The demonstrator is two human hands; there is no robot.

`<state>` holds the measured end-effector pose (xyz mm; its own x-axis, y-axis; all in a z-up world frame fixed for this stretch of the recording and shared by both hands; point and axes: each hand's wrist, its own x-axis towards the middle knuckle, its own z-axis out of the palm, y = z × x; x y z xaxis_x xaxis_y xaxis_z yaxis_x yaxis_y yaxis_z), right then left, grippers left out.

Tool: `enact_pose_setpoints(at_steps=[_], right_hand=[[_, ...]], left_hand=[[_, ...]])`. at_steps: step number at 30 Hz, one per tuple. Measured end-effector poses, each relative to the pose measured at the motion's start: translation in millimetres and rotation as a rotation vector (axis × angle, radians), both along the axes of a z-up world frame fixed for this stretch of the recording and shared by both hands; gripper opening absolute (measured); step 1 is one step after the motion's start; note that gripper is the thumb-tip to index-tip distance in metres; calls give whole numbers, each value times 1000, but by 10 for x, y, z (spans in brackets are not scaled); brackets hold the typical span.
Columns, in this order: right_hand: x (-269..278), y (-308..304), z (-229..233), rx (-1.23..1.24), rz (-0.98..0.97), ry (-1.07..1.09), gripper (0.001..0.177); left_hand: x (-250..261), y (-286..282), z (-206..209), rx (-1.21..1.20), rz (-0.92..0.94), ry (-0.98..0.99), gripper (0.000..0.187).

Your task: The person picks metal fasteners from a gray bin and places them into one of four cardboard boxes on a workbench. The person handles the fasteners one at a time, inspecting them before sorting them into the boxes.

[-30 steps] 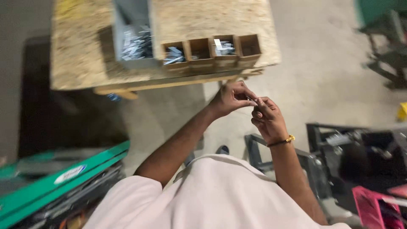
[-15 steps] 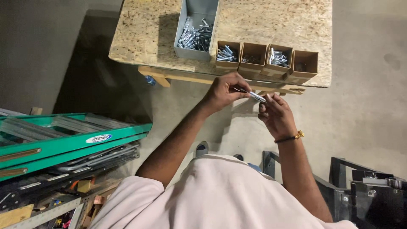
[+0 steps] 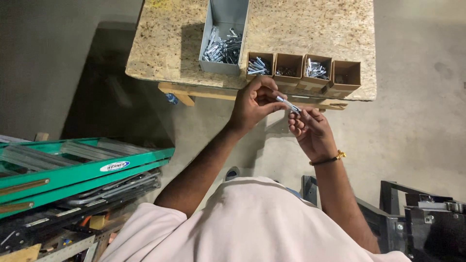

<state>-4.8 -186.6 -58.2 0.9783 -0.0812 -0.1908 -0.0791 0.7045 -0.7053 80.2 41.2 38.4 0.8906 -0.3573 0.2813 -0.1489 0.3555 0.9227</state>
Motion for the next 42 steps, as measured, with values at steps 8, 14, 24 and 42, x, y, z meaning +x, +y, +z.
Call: enact_pose_setpoints(at_steps=[8,14,24,42], right_hand=[[-118,199,384,22,-59,-34,25],[-201,341,547,-31,-121,-18,24],[-362,719,1342,-268,-231,-62,32],[-519,890,1384,-466,-320,-170,33]], left_hand=[[-130,-120,56,-158,104,-58,20],[-198,-171,28,-185,143,-76,29],[-302,-265,37,-433,35,467,46],[-424,-225,155,-562,85,406,31]])
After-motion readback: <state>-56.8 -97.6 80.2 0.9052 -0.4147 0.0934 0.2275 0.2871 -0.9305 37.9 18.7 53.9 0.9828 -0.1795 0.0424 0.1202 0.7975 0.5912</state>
